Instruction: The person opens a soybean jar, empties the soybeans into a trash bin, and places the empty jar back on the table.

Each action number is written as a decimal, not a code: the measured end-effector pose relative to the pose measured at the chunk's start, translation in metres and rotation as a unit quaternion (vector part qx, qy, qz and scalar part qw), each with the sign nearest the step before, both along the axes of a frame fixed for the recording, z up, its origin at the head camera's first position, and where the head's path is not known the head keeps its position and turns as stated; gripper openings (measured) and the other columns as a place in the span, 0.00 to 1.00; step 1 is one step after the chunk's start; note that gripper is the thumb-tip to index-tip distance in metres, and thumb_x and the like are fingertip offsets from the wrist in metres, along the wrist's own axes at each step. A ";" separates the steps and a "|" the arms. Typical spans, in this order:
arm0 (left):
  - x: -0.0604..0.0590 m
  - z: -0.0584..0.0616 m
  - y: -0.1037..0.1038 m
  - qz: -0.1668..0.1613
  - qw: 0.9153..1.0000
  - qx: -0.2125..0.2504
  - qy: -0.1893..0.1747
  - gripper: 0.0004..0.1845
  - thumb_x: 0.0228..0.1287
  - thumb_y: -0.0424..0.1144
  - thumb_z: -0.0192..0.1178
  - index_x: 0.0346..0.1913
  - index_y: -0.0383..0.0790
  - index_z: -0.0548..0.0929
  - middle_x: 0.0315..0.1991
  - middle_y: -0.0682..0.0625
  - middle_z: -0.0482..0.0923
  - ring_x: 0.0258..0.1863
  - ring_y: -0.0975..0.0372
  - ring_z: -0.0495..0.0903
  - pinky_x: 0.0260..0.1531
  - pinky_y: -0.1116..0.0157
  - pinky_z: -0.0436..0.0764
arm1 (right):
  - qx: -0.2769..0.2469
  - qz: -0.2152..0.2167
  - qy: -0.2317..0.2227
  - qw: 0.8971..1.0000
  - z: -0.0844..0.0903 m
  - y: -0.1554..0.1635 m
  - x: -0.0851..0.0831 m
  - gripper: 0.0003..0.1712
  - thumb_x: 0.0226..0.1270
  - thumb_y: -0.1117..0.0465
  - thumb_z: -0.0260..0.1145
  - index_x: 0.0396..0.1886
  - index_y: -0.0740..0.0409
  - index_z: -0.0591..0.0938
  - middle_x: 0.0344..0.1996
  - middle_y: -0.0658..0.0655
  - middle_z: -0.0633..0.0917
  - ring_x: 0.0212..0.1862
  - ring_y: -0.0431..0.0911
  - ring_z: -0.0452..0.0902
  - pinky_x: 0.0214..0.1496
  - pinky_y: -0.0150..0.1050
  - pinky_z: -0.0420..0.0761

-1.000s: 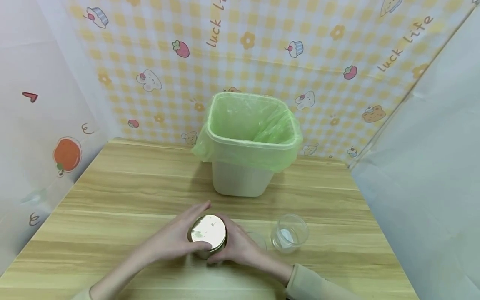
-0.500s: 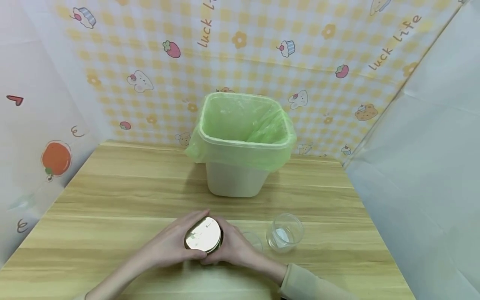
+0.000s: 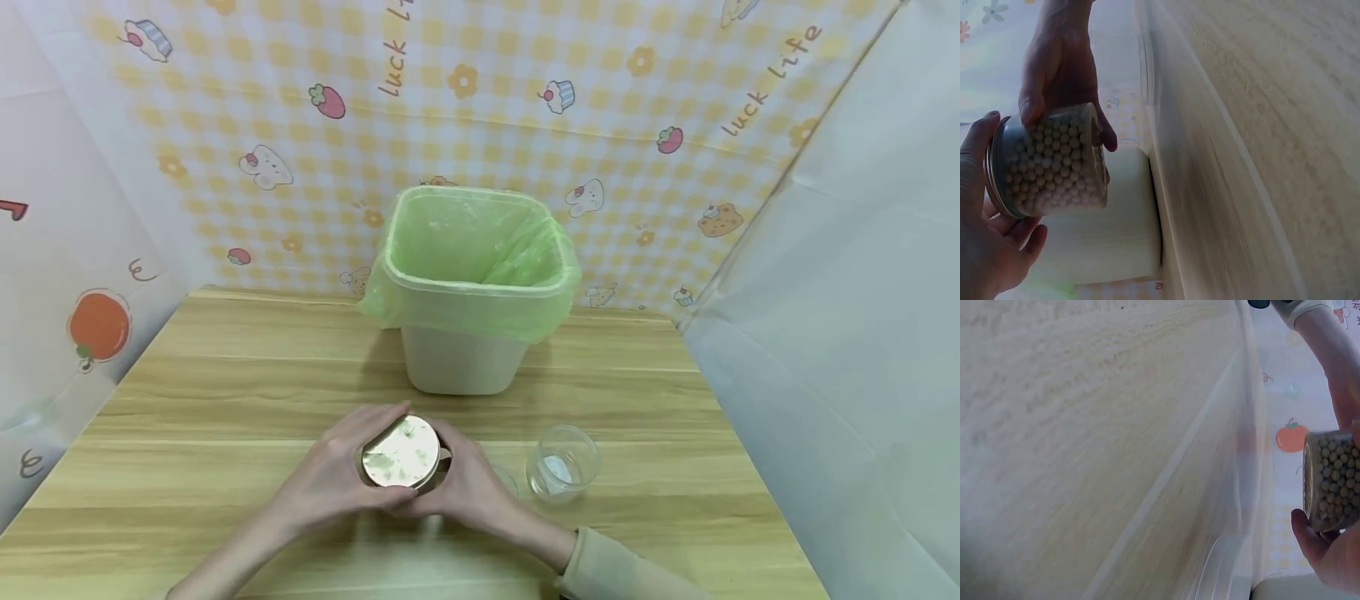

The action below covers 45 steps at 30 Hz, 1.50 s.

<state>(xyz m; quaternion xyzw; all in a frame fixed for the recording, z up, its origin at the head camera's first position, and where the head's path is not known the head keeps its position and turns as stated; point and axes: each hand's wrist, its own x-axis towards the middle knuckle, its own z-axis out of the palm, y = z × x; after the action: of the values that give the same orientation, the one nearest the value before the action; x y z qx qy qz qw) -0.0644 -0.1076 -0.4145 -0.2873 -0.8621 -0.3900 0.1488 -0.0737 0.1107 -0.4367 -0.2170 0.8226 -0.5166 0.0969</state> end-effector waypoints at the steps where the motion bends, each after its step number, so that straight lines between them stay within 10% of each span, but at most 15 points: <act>1: 0.000 0.000 0.002 0.007 1.000 0.002 0.007 0.51 0.43 0.59 0.81 0.71 0.42 0.76 0.63 0.52 0.81 0.62 0.59 0.79 0.57 0.53 0.84 | 0.001 -0.005 0.010 1.000 0.001 -0.001 0.000 0.55 0.40 0.51 0.88 0.71 0.40 0.71 0.62 0.46 0.82 0.62 0.45 0.80 0.63 0.38 0.81; 10: 0.003 0.006 0.016 0.072 0.997 -0.001 0.041 0.55 0.37 0.61 0.82 0.70 0.36 0.76 0.59 0.49 0.80 0.59 0.59 0.77 0.51 0.55 0.85 | 0.004 -0.045 0.075 0.996 0.005 -0.002 0.001 0.53 0.38 0.55 0.89 0.68 0.47 0.73 0.58 0.47 0.83 0.56 0.43 0.80 0.53 0.36 0.85; 17: 0.006 0.015 0.021 0.102 0.994 -0.035 -0.022 0.62 0.35 0.68 0.79 0.74 0.39 0.71 0.62 0.49 0.77 0.62 0.56 0.76 0.56 0.51 0.83 | -0.003 -0.051 0.064 0.997 0.006 0.002 0.000 0.55 0.38 0.54 0.89 0.70 0.50 0.72 0.58 0.52 0.83 0.55 0.43 0.80 0.52 0.34 0.85; 24: -0.003 0.030 -0.002 -0.011 0.987 0.001 -0.161 0.53 0.46 0.59 0.80 0.77 0.53 0.68 0.68 0.57 0.70 0.69 0.56 0.73 0.65 0.46 0.77 | -0.055 0.007 0.011 0.998 0.013 0.016 -0.010 0.52 0.42 0.60 0.87 0.70 0.50 0.73 0.62 0.55 0.82 0.59 0.42 0.80 0.62 0.35 0.81; 34: -0.021 0.034 -0.020 -0.196 0.962 0.020 -0.190 0.45 0.53 0.51 0.79 0.75 0.61 0.69 0.71 0.61 0.71 0.71 0.62 0.71 0.68 0.46 0.72 | -0.060 0.144 -0.008 0.988 0.020 0.032 -0.016 0.53 0.42 0.63 0.86 0.72 0.51 0.72 0.62 0.56 0.82 0.61 0.43 0.80 0.65 0.38 0.80; 45: -0.015 0.027 -0.010 -0.164 0.980 0.019 -0.111 0.47 0.49 0.53 0.80 0.73 0.55 0.71 0.67 0.59 0.72 0.66 0.63 0.74 0.66 0.51 0.77 | -0.030 0.087 0.041 0.995 0.019 0.029 -0.006 0.55 0.41 0.57 0.88 0.72 0.44 0.71 0.63 0.51 0.82 0.60 0.42 0.80 0.63 0.39 0.82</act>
<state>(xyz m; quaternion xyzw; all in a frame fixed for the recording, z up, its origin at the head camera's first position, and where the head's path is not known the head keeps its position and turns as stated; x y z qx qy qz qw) -0.0789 -0.1176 -0.3878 -0.3773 -0.8066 -0.4550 -0.0081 -0.0798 0.1395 -0.4180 -0.3119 0.7878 -0.5213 0.1014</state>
